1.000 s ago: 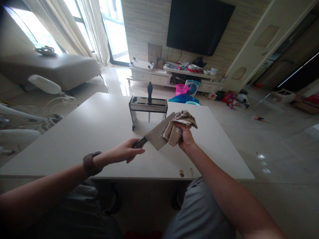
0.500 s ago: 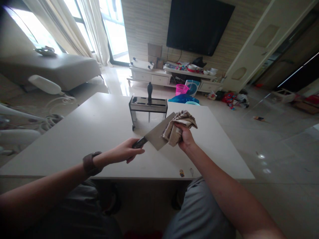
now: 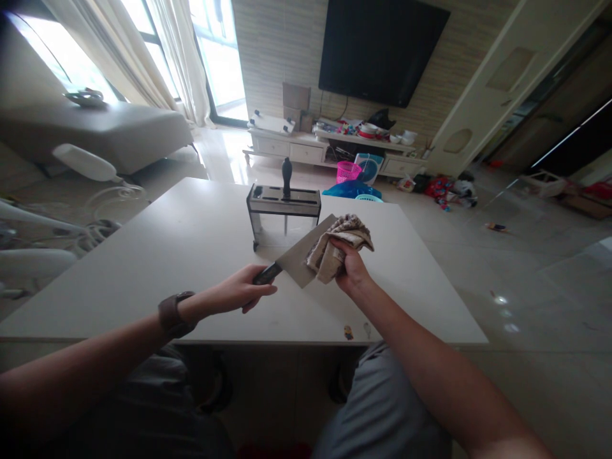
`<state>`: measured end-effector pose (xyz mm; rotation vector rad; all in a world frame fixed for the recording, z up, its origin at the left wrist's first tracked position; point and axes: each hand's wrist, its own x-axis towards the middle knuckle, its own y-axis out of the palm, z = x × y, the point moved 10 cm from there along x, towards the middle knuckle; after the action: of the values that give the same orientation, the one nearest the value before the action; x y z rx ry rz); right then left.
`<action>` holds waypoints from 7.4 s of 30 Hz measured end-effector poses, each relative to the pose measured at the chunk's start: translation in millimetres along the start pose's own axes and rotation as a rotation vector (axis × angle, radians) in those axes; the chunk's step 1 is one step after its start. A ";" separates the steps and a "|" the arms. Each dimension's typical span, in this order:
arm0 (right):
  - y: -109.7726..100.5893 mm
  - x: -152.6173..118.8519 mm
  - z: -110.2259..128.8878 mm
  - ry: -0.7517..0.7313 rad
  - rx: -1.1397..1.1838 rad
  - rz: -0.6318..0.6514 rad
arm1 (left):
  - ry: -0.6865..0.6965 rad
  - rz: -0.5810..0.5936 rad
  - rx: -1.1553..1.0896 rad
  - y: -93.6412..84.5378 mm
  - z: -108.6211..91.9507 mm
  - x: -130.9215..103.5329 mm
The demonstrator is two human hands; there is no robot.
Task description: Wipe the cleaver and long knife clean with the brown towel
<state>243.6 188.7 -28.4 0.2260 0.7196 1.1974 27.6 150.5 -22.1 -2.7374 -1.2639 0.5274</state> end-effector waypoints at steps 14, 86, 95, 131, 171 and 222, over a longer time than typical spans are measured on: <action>23.8 -19.3 -53.8 0.078 -0.032 0.117 | 0.029 -0.002 -0.082 -0.2 -9.8 0.9; 43.3 -31.1 -33.7 -0.133 -0.330 0.242 | 0.093 -0.113 -0.146 -3.2 -14.9 -0.6; 42.5 -26.2 -23.9 -0.041 -0.482 0.345 | 0.056 -0.154 -0.115 -16.1 -10.6 -1.5; -5.4 15.2 19.1 -0.079 -0.079 0.081 | 0.046 0.040 -0.141 2.8 -4.9 0.5; -8.4 4.7 71.5 -0.368 0.011 0.116 | 0.236 -0.169 -0.357 -23.3 -24.8 2.3; 40.3 -46.4 -34.6 -0.108 -0.124 0.186 | 0.323 -0.030 0.321 21.7 -35.6 -10.9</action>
<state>183.1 154.7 -15.6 0.2563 0.5365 1.3915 48.9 130.5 9.7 -2.4104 -1.0382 0.2443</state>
